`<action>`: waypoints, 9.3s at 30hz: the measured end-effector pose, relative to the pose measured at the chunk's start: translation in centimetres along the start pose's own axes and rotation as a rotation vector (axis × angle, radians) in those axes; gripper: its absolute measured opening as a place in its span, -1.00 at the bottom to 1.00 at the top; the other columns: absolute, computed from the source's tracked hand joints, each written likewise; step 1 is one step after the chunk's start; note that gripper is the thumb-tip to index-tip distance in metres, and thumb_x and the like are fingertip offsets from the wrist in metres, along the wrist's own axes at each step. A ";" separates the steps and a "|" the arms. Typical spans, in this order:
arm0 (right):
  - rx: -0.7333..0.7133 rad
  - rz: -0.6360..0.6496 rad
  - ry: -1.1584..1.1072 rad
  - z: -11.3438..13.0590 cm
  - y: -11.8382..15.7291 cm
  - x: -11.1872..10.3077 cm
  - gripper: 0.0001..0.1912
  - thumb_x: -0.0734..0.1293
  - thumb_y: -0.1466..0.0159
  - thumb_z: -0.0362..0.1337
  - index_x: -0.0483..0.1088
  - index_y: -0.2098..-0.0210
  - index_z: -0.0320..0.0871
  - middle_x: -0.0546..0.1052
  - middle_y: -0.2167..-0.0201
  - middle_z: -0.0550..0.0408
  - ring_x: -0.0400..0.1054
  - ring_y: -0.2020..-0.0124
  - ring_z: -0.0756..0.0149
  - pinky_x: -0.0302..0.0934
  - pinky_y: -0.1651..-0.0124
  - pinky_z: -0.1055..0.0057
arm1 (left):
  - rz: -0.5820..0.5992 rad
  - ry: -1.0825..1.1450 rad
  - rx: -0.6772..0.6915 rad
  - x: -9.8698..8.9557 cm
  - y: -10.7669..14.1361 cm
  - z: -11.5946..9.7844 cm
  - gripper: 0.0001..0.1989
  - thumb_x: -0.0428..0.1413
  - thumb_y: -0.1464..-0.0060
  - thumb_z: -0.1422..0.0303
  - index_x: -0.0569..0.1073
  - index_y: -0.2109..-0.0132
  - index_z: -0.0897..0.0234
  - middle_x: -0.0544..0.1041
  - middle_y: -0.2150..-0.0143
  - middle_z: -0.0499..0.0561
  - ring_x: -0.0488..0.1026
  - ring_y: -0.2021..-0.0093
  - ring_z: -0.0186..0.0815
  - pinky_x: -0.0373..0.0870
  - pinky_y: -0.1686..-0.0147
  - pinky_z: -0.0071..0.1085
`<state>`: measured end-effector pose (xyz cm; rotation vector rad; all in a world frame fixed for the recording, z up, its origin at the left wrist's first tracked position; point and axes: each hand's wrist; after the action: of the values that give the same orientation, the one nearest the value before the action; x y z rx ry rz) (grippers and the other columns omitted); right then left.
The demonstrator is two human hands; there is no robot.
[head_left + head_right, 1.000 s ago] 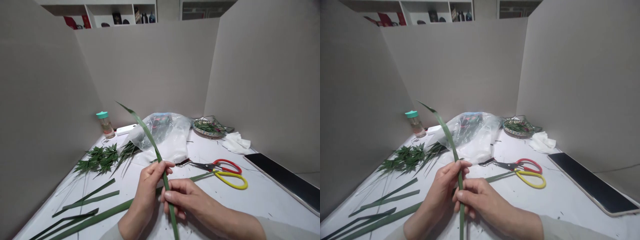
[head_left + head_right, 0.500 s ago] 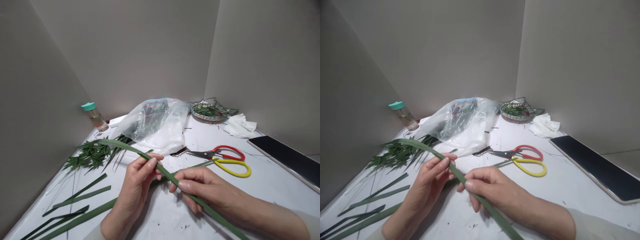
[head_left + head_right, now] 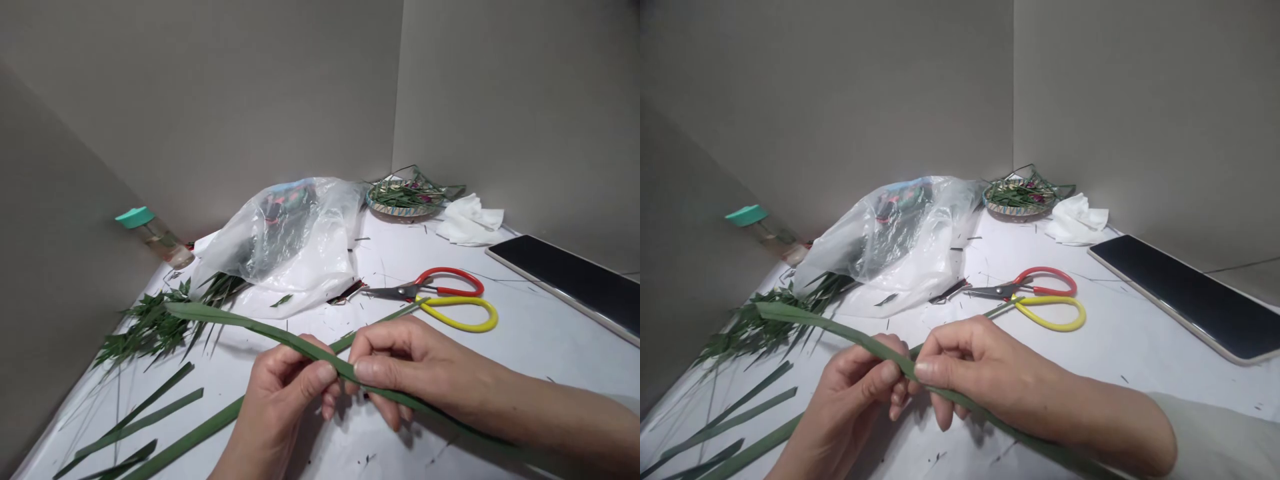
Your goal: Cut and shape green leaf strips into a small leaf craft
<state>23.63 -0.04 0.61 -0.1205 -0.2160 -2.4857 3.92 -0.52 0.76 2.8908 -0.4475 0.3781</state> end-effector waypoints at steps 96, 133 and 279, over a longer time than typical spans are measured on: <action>-0.291 -0.148 0.983 1.0 1.8 0.8 -0.82 0.19 -0.45 -0.37 0.37 0.28 -0.09 0.48 0.40 0.16 0.40 0.36 0.33 0.23 0.26 0.46 | -0.108 0.002 0.109 -0.4 0.1 -0.3 -0.78 0.26 -0.11 0.29 0.50 0.41 0.32 0.47 0.66 -0.08 0.29 0.70 -0.48 0.17 0.65 -0.56; -0.418 -0.146 1.117 -0.2 -0.3 -2.0 -0.66 0.10 -0.50 -0.25 0.15 0.44 -0.08 0.31 0.54 0.22 0.13 0.54 0.39 0.01 0.43 0.43 | -0.648 0.323 0.546 -11.6 -2.1 -7.1 -0.72 0.17 -0.27 0.29 0.47 -0.07 0.29 0.55 0.02 0.08 0.55 0.19 -0.25 0.57 0.26 -0.25; -0.404 -0.149 0.849 1.9 -2.9 0.9 -0.78 0.23 -0.41 -0.40 0.45 0.32 -0.13 0.57 0.38 0.13 0.47 0.33 0.27 0.30 0.25 0.39 | -0.319 0.257 0.120 0.6 -0.4 0.2 -0.74 0.35 0.07 0.33 0.40 0.34 0.25 0.39 0.58 -0.17 0.22 0.63 -0.50 0.14 0.61 -0.56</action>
<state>21.20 2.05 2.20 0.7932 0.6485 -2.4554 4.65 -0.36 0.69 2.9002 0.0799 0.7289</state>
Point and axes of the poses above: each hand's wrist, its own y-axis away from the middle knuckle, its own x-axis out of the palm, z = x × y
